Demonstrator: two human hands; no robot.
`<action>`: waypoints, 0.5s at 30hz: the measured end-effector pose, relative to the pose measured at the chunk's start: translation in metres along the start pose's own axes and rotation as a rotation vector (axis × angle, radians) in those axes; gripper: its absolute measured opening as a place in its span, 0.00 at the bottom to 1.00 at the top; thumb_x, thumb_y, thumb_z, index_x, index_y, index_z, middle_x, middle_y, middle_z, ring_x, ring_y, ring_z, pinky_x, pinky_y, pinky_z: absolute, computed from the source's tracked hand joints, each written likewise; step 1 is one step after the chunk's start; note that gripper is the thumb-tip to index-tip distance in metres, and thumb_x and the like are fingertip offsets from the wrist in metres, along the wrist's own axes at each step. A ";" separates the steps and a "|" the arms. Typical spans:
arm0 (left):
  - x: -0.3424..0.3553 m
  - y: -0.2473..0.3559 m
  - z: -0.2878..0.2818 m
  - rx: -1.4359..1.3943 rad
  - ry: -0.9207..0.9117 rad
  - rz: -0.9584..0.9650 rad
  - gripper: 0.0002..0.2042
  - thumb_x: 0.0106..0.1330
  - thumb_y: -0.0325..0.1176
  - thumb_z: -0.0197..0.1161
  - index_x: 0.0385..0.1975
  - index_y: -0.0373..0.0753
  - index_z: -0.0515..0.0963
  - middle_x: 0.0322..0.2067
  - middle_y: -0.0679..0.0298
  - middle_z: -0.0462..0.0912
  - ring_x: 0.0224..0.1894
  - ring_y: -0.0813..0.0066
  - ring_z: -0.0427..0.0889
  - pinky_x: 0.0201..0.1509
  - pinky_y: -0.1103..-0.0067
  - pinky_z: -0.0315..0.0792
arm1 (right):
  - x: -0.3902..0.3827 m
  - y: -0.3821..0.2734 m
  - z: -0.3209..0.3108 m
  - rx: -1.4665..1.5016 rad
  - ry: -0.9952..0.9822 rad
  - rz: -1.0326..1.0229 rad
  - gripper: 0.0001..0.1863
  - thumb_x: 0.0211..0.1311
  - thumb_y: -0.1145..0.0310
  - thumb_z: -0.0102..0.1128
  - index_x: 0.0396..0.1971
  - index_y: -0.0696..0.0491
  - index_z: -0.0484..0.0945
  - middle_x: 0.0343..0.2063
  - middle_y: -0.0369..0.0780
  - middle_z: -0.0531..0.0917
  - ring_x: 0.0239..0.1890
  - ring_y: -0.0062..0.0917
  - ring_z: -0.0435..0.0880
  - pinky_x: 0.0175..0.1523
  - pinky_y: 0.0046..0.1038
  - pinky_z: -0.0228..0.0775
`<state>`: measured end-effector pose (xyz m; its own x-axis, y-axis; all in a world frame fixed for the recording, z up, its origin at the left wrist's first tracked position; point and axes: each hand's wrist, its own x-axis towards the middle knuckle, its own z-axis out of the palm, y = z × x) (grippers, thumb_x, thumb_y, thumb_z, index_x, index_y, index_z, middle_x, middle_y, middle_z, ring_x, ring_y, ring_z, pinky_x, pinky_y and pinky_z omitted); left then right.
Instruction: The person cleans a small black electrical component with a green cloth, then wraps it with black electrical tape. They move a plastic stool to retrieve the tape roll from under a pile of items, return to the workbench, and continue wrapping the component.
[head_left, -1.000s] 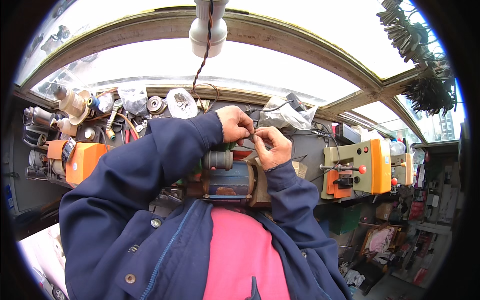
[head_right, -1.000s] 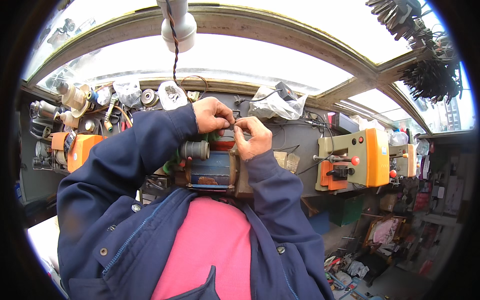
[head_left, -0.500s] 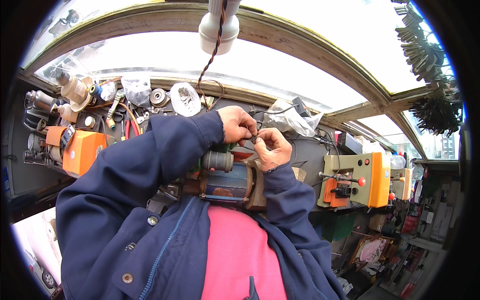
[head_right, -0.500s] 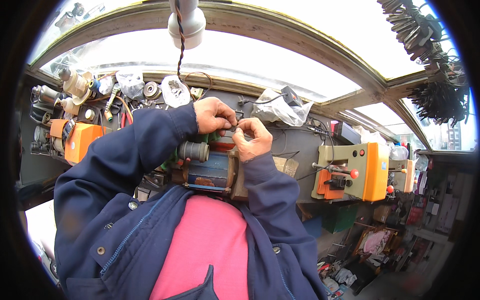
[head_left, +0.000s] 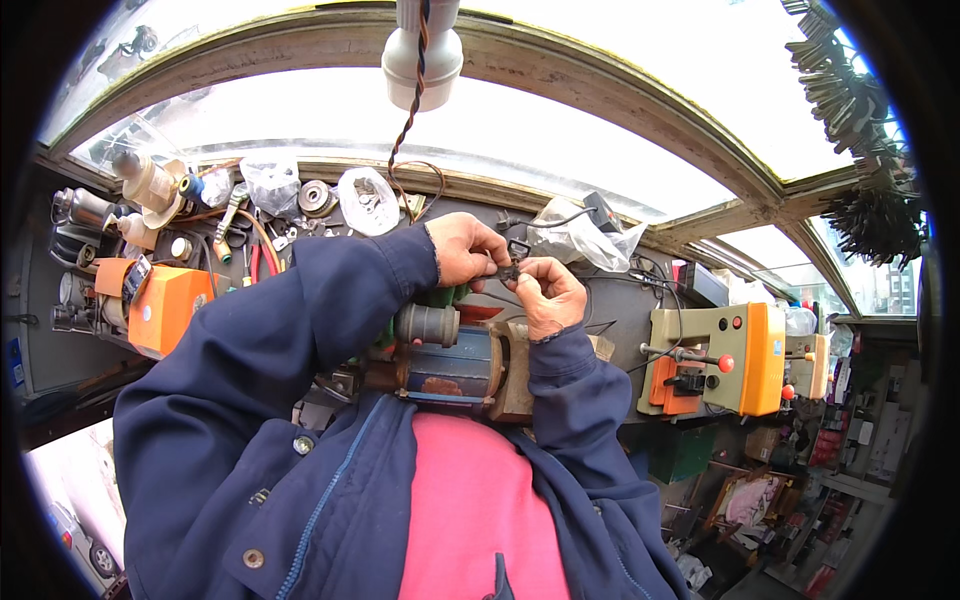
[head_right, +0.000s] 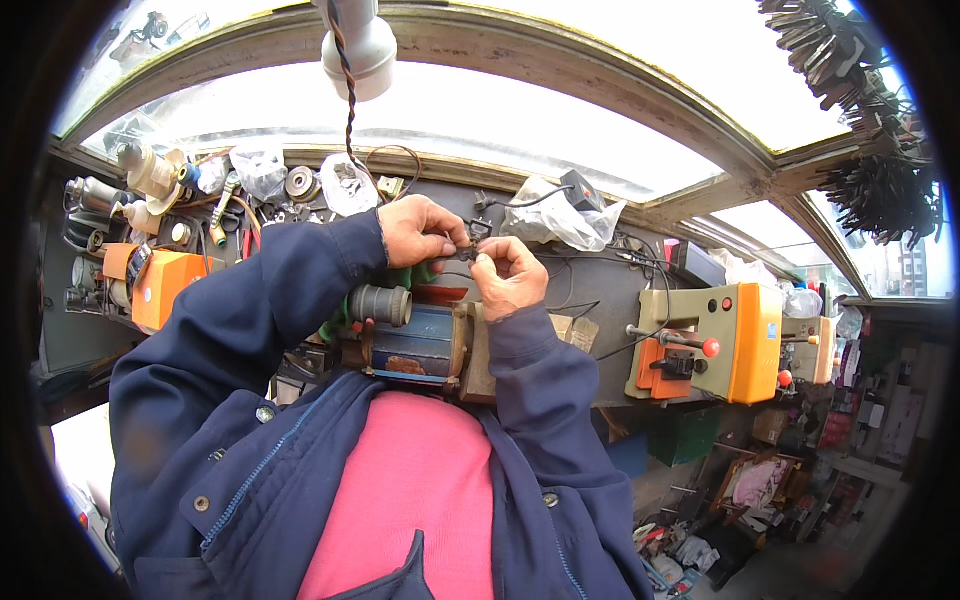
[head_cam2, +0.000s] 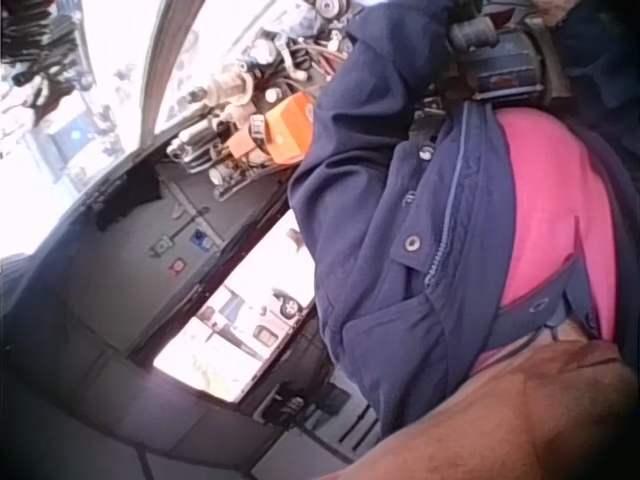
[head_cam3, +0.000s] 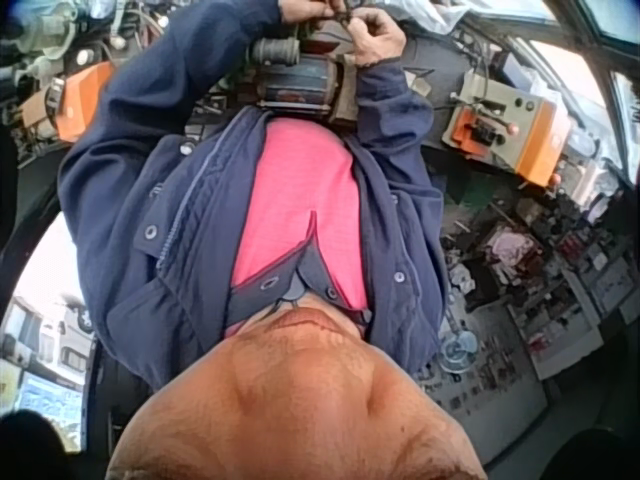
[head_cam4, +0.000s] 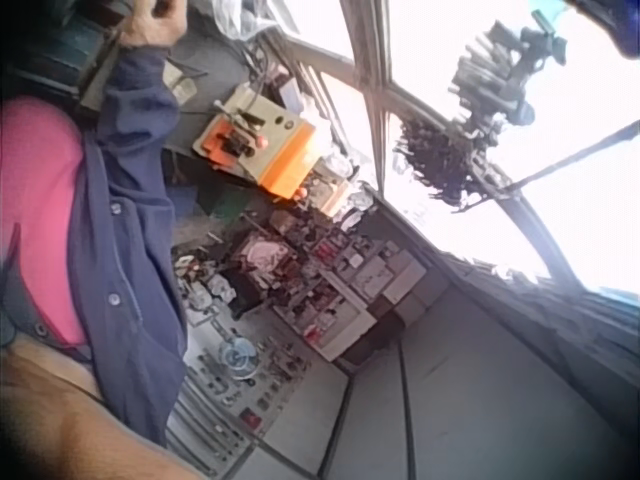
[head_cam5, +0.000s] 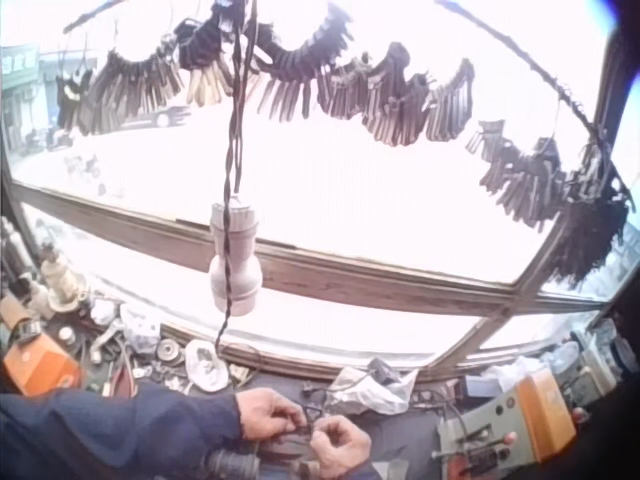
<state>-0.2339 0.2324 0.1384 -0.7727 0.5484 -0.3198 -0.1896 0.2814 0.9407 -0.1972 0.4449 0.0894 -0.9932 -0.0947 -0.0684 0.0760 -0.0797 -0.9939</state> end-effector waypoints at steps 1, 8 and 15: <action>0.000 0.000 0.000 -0.005 0.012 -0.012 0.09 0.68 0.21 0.57 0.42 0.30 0.83 0.27 0.66 0.84 0.29 0.82 0.81 0.38 0.81 0.77 | 0.000 -0.002 -0.001 0.034 0.005 0.011 0.04 0.62 0.80 0.61 0.36 0.61 0.80 0.30 0.35 0.84 0.32 0.14 0.81 0.40 0.16 0.74; 0.001 -0.005 0.001 -0.106 0.039 -0.015 0.10 0.66 0.23 0.56 0.39 0.34 0.85 0.25 0.66 0.85 0.27 0.82 0.83 0.34 0.80 0.78 | 0.000 -0.010 0.000 0.109 0.016 0.028 0.04 0.65 0.80 0.59 0.38 0.62 0.79 0.32 0.37 0.84 0.32 0.18 0.84 0.42 0.20 0.77; 0.003 -0.011 0.000 -0.166 0.039 -0.066 0.09 0.66 0.23 0.57 0.39 0.33 0.85 0.25 0.66 0.84 0.27 0.82 0.83 0.34 0.81 0.78 | 0.002 -0.012 -0.001 0.050 -0.027 0.105 0.05 0.67 0.78 0.60 0.40 0.62 0.79 0.35 0.38 0.84 0.36 0.21 0.85 0.45 0.21 0.78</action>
<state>-0.2344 0.2307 0.1273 -0.7775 0.5015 -0.3796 -0.3352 0.1802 0.9247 -0.2004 0.4469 0.1010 -0.9768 -0.1321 -0.1685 0.1841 -0.1170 -0.9759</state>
